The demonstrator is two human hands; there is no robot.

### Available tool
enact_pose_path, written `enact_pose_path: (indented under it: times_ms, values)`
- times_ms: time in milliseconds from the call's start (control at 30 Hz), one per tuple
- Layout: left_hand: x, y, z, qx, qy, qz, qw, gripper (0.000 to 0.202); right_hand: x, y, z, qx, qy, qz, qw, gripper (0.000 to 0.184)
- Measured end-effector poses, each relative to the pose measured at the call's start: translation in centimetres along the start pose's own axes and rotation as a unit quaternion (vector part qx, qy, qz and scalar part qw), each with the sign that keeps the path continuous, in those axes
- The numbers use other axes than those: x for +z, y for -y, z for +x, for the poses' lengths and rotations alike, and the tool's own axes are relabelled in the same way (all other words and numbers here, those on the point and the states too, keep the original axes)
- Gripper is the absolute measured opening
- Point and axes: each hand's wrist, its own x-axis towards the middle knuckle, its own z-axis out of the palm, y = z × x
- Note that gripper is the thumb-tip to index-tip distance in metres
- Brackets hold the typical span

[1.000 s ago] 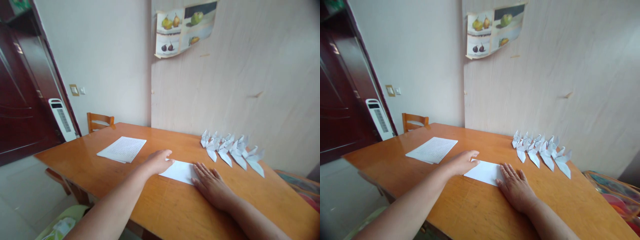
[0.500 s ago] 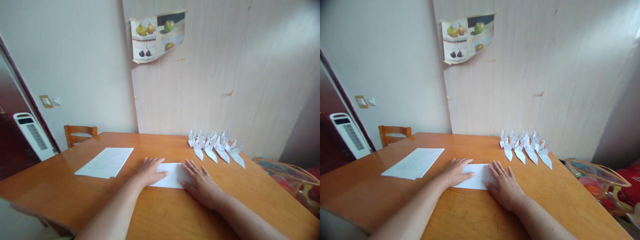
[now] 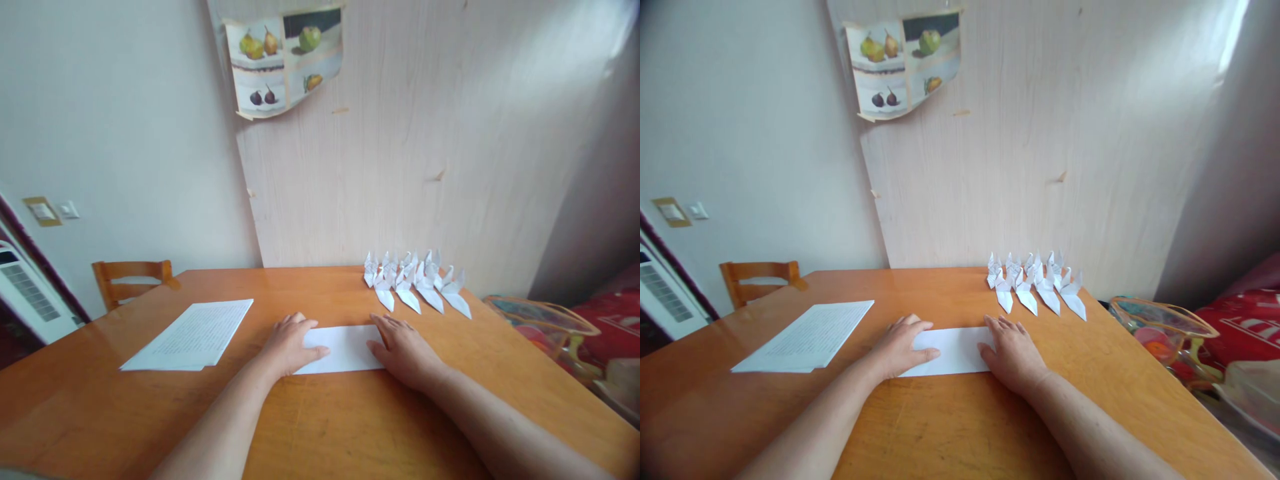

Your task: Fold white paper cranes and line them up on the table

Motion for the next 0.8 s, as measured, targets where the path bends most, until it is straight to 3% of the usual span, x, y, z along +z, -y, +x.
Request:
enact_pose_path:
  times_ms: [200,533,667,800]
  values:
    - [0.0,0.2,0.2,0.001,0.001,-0.006,1.000,0.049,-0.1,0.5,-0.2,0.001,0.028,-0.013,1.000,0.063]
    - [0.0,-0.3,0.3,-0.023,-0.025,-0.048,0.998,0.030,-0.6,1.2,-0.5,-0.004,0.017,0.010,1.000,0.065]
    - [0.3,-0.1,0.5,-0.056,-0.015,-0.160,0.985,0.014,-0.7,0.9,-0.4,0.022,0.005,0.056,0.998,0.068]
    - [-0.3,-0.6,0.3,-0.055,-0.030,-0.319,0.946,0.021,0.0,0.1,0.1,0.054,-0.040,0.149,0.987,0.068]
